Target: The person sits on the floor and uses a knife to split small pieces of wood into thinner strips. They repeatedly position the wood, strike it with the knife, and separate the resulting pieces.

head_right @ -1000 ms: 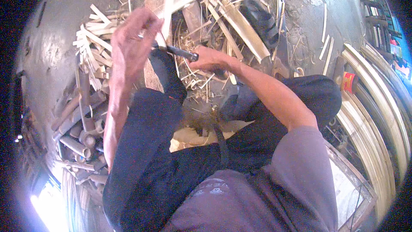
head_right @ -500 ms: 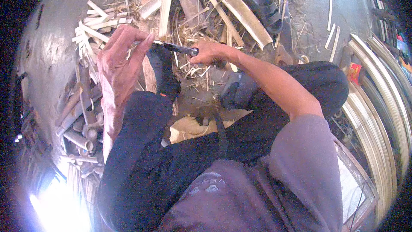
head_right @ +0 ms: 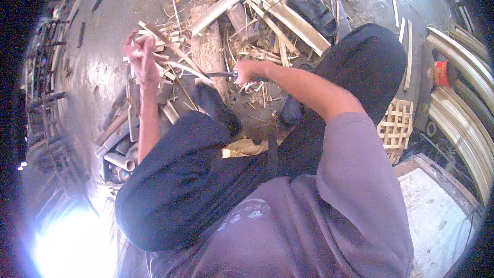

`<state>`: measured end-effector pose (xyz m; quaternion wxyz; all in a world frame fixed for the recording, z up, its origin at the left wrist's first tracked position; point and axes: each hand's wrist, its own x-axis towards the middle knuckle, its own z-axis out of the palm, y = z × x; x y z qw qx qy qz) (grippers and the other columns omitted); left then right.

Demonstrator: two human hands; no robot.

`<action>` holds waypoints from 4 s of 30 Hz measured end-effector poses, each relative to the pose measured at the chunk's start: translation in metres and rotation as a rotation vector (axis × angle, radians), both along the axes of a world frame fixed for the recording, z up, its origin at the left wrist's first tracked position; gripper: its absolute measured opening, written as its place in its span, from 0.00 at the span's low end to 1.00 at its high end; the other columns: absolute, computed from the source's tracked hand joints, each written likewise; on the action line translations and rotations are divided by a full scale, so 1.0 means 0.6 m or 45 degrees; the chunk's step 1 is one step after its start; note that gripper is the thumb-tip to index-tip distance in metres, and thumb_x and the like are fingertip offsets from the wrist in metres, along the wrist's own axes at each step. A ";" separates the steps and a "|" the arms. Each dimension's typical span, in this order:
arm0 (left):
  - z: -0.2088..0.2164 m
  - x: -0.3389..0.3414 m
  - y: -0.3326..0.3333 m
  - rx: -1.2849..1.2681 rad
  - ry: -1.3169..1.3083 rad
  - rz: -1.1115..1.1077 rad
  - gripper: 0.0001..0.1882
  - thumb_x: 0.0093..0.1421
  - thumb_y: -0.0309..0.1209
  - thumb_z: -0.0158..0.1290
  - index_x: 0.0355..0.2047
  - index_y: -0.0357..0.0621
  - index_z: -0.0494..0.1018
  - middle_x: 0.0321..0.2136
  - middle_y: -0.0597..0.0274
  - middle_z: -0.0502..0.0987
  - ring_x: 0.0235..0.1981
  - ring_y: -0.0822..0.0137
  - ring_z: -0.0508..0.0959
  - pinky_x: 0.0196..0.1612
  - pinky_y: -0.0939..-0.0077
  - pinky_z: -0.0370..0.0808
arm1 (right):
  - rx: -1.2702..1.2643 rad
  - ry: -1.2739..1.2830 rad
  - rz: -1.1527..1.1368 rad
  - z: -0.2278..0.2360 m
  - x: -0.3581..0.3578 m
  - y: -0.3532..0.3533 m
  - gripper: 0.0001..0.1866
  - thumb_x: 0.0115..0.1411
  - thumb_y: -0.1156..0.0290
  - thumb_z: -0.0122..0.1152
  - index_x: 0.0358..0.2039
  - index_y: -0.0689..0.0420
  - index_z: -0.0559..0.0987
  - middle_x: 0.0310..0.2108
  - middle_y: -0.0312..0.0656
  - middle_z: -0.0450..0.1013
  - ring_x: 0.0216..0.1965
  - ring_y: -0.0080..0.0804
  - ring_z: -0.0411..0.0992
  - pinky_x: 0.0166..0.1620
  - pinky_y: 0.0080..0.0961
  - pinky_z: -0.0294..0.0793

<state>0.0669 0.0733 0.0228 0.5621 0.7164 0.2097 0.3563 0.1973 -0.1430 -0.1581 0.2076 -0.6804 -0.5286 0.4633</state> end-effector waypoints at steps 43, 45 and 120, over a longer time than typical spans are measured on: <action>-0.091 -0.206 -0.070 0.207 0.559 1.016 0.24 0.71 0.38 0.36 0.39 0.30 0.77 0.30 0.42 0.80 0.30 0.56 0.82 0.36 0.64 0.79 | 0.035 0.042 -0.592 0.155 -0.176 -0.019 0.25 0.66 0.49 0.46 0.51 0.58 0.67 0.32 0.63 0.74 0.37 0.62 0.74 0.40 0.53 0.71; -0.053 -0.188 -0.089 0.196 0.667 1.013 0.24 0.71 0.37 0.36 0.39 0.29 0.77 0.29 0.41 0.80 0.30 0.55 0.82 0.34 0.65 0.79 | 0.066 0.093 -0.450 0.184 -0.205 0.014 0.23 0.66 0.50 0.47 0.48 0.59 0.70 0.29 0.61 0.74 0.33 0.60 0.74 0.37 0.50 0.70; 0.018 -0.266 -0.155 -1.447 0.232 -0.063 0.28 0.68 0.31 0.46 0.67 0.58 0.54 0.19 0.71 0.60 0.14 0.82 0.53 0.16 0.89 0.53 | 0.280 -0.511 -0.244 0.197 0.010 0.077 0.15 0.51 0.53 0.61 0.34 0.49 0.80 0.27 0.47 0.77 0.32 0.48 0.77 0.35 0.42 0.75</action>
